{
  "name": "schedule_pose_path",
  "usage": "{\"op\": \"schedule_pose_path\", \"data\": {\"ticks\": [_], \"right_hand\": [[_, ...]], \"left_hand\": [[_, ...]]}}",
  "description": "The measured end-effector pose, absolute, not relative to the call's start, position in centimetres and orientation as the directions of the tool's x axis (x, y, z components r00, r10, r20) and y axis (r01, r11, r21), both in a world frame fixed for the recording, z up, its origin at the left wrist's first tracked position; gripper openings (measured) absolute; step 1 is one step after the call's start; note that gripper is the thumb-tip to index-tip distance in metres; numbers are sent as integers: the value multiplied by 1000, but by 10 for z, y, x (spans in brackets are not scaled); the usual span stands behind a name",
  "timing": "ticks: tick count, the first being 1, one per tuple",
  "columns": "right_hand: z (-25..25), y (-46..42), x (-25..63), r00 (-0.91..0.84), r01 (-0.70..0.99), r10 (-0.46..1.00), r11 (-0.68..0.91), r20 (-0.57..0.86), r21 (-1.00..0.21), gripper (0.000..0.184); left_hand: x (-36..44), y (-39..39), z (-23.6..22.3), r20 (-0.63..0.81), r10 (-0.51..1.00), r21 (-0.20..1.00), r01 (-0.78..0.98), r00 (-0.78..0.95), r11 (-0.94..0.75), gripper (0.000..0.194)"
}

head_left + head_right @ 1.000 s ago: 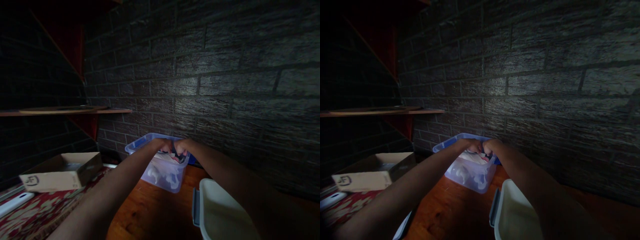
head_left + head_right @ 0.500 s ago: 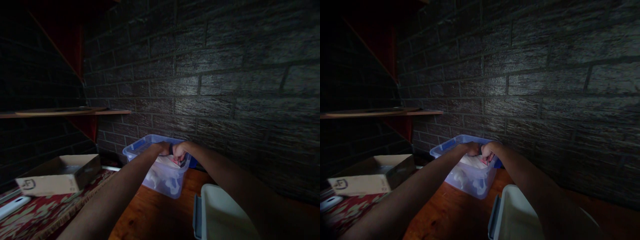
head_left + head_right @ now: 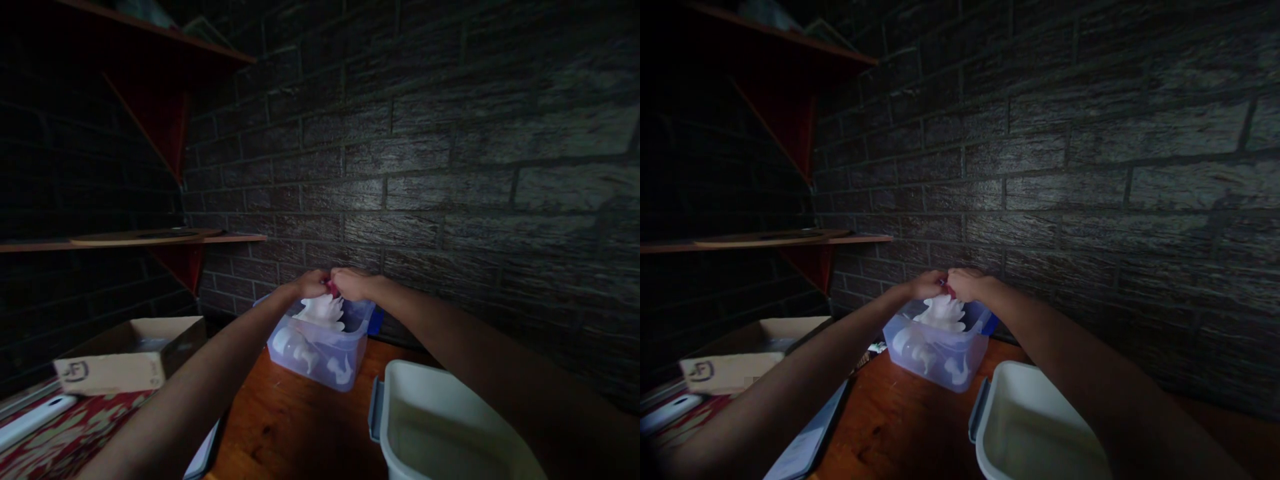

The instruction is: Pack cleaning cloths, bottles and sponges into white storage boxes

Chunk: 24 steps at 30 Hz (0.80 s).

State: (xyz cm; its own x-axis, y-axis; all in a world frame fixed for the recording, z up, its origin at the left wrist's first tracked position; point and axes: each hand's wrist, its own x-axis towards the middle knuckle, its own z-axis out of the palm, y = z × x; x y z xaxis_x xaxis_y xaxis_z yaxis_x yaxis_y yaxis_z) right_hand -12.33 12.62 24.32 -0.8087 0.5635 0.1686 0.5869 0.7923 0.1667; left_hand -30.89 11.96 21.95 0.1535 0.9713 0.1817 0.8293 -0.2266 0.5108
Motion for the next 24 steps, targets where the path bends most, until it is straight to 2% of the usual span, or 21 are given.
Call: {"op": "schedule_pose_path", "data": {"ticks": [6,11,14,21,24], "right_hand": [[255,110,-100,-779,619,549,752,304,227,27],[260,96,-75,-757,637,525,726,389,261,24],[265,91,-58,-737,651,513,715,439,256,27],[269,63,-14,-610,723,495,667,619,180,32],[269,40,7,-565,741,470,650,678,168,34]], "left_hand": [[-292,105,223,207,965,713,650,164,-263,32],[-282,106,222,274,946,820,472,172,-323,27],[-271,104,228,344,921,857,340,183,-388,25],[-209,81,250,460,866,879,38,195,-475,44],[-171,70,251,495,850,868,-49,180,-495,43]]}}
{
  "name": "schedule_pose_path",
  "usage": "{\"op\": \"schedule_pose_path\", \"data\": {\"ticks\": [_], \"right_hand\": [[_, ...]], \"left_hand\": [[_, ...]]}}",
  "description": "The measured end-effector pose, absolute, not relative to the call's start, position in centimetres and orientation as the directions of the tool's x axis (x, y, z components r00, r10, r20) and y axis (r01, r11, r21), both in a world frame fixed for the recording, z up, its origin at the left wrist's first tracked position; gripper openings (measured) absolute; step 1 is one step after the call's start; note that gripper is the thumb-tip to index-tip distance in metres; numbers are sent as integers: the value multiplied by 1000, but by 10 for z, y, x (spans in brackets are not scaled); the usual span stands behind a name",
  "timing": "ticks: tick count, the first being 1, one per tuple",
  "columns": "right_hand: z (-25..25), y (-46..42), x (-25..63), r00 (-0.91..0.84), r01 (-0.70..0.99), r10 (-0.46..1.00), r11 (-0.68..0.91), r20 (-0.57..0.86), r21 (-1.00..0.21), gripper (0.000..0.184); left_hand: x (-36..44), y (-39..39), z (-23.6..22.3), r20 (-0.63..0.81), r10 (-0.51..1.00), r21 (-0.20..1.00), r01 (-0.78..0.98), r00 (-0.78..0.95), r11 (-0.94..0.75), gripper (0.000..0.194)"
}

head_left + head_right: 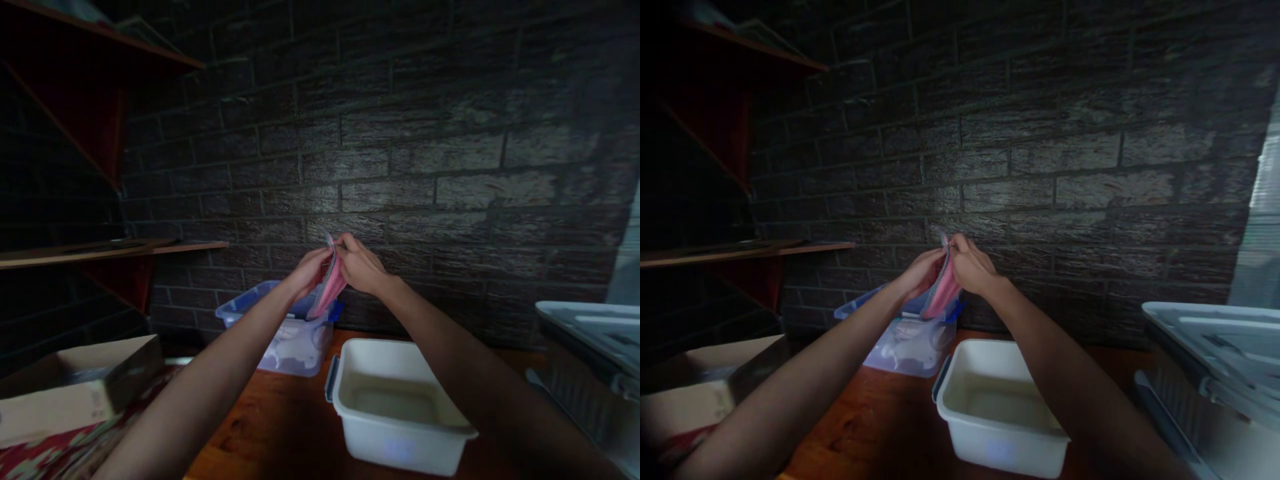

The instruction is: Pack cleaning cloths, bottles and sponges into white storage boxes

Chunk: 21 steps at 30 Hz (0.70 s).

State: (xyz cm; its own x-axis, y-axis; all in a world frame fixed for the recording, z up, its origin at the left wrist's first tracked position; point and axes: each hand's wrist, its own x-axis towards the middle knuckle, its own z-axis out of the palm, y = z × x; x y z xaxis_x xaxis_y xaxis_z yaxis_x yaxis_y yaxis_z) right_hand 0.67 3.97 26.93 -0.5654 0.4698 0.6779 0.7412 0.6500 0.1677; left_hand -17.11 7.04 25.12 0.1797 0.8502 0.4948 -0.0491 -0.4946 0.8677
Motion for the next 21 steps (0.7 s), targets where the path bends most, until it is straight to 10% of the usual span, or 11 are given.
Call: {"op": "schedule_pose_path", "data": {"ticks": [6,14,17,21], "right_hand": [[269,-5,64,-449,786,441,608,777,110,28],[233,-68,126,94,925,570,253,816,-284,26],[231,-71,127,120,850,511,390,851,-354,20],[226,-54,123,-19,513,713,608,701,-605,60]], "left_hand": [[-119,58,256,579,813,811,-136,57,-569,25],[-115,52,251,662,738,742,-24,-134,-670,18],[-106,27,245,681,729,732,63,-61,-679,14],[-88,-12,245,622,649,654,165,439,-738,25]]}}
